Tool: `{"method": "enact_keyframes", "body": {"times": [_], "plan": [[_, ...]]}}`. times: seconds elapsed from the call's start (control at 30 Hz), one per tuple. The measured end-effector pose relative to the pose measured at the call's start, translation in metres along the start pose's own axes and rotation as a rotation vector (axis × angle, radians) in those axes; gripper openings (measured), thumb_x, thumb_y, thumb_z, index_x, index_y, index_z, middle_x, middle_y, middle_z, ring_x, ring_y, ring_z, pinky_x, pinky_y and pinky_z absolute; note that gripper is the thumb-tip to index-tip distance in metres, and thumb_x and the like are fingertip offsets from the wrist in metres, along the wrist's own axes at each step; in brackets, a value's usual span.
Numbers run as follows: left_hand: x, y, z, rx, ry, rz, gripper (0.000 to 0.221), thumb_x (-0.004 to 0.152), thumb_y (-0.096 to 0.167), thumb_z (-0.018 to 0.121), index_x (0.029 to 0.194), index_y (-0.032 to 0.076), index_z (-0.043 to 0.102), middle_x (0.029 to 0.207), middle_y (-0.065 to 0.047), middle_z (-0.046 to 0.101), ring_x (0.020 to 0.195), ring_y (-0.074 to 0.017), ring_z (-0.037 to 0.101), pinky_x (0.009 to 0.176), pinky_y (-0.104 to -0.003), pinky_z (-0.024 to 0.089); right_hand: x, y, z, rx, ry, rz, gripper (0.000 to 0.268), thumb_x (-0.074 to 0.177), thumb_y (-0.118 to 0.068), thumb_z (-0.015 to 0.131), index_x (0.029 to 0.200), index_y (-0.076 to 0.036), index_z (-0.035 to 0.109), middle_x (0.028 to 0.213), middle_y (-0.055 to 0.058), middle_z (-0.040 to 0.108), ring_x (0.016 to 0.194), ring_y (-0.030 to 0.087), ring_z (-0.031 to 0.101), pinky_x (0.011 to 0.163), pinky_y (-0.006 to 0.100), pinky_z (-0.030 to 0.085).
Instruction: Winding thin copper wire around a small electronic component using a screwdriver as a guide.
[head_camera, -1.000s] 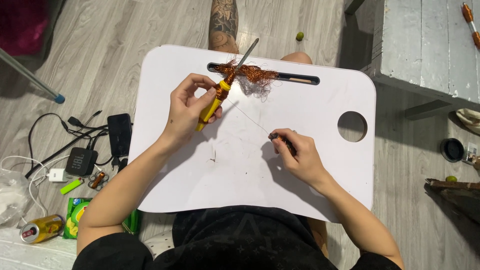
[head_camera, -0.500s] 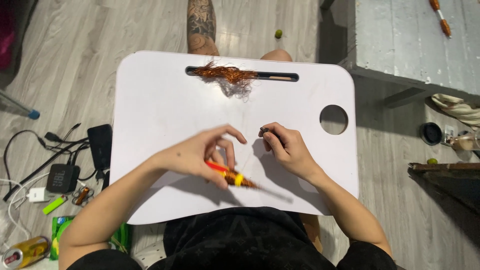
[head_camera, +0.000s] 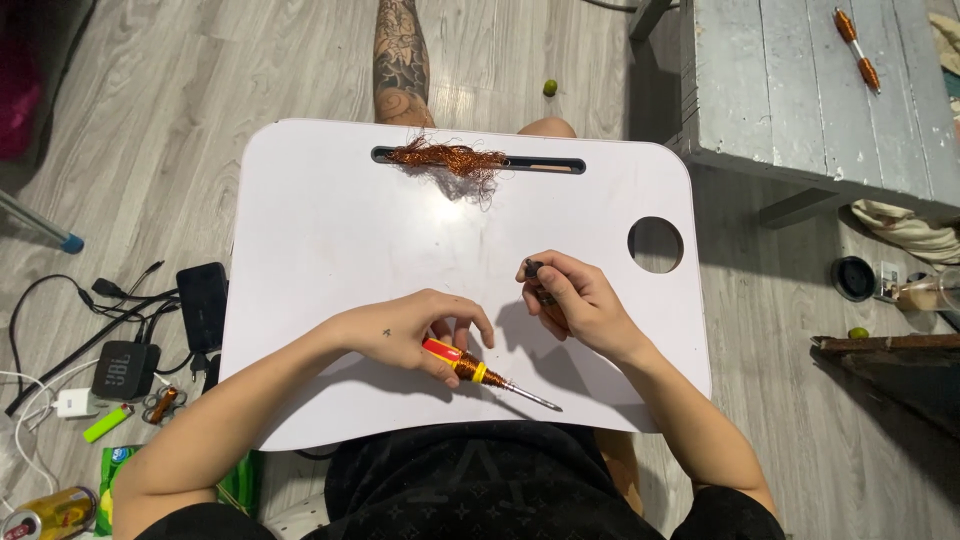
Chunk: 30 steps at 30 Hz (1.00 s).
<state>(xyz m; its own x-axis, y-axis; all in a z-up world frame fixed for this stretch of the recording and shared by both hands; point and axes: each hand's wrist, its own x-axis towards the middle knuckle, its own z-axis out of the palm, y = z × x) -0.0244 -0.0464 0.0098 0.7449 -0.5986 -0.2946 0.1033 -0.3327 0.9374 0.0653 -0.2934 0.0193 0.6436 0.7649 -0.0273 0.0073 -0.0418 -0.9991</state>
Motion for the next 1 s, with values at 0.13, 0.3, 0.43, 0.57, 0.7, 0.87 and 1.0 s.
{"method": "enact_keyframes", "body": {"times": [0.13,0.3,0.43,0.57,0.7,0.87,1.0], "plan": [[0.004,-0.009,-0.001,0.054,0.092,0.078,0.042,0.069,0.012,0.088,0.106,0.009,0.069,0.089,-0.014,0.067,0.082,-0.0351,0.072,0.073,-0.047,0.061,-0.001,0.000,0.003,0.018,-0.007,-0.059,0.033,0.106,-0.024,0.040,0.107,-0.001,0.064,0.059,0.011,0.059,0.035,0.012,0.049,0.035,0.022,0.039],[0.009,-0.024,-0.013,0.112,0.485,0.138,0.027,0.072,0.012,0.087,0.092,0.008,0.070,0.093,-0.011,0.067,0.095,-0.0355,0.070,0.084,-0.054,0.059,-0.002,-0.001,-0.002,0.006,-0.026,-0.154,0.032,0.104,-0.022,0.043,0.107,0.002,0.064,0.056,0.013,0.059,0.033,0.012,0.050,0.034,0.022,0.040],[0.006,-0.019,-0.016,0.070,0.583,0.167,0.024,0.077,0.013,0.085,0.096,0.013,0.070,0.101,-0.006,0.062,0.105,-0.0322,0.066,0.090,-0.056,0.056,-0.002,0.003,0.002,0.020,-0.054,-0.225,0.029,0.104,-0.019,0.044,0.106,0.004,0.062,0.053,0.012,0.058,0.034,0.012,0.050,0.035,0.022,0.040],[0.002,-0.007,-0.017,0.014,0.673,0.240,0.012,0.086,0.003,0.071,0.097,0.009,0.070,0.108,-0.012,0.059,0.092,-0.0318,0.070,0.083,-0.053,0.057,-0.003,0.011,0.010,0.001,-0.114,-0.222,0.025,0.102,-0.014,0.047,0.109,0.004,0.064,0.061,0.013,0.065,0.037,0.012,0.052,0.037,0.024,0.042],[0.003,-0.014,-0.016,-0.076,0.721,0.283,0.012,0.091,0.001,0.064,0.096,0.010,0.070,0.115,-0.009,0.055,0.081,-0.0219,0.071,0.073,-0.042,0.061,-0.001,0.012,0.025,-0.003,-0.144,-0.226,0.022,0.102,-0.011,0.049,0.108,0.003,0.064,0.062,0.013,0.065,0.038,0.012,0.053,0.040,0.023,0.043],[0.002,-0.015,-0.012,-0.393,0.595,0.376,0.010,0.094,-0.002,0.058,0.096,0.004,0.066,0.117,-0.012,0.053,0.073,-0.0168,0.068,0.053,-0.027,0.055,0.000,0.014,0.027,0.044,-0.192,-0.147,0.026,0.103,-0.014,0.047,0.110,0.004,0.064,0.057,0.010,0.060,0.040,0.013,0.053,0.042,0.023,0.046],[0.004,-0.032,-0.002,-0.577,0.419,0.423,0.014,0.095,0.003,0.057,0.109,0.003,0.056,0.111,-0.010,0.051,0.069,-0.0158,0.067,0.045,-0.023,0.052,0.000,0.015,0.025,0.064,-0.235,-0.139,0.028,0.104,-0.016,0.047,0.112,0.005,0.063,0.054,0.008,0.057,0.040,0.013,0.052,0.042,0.023,0.046]]}}
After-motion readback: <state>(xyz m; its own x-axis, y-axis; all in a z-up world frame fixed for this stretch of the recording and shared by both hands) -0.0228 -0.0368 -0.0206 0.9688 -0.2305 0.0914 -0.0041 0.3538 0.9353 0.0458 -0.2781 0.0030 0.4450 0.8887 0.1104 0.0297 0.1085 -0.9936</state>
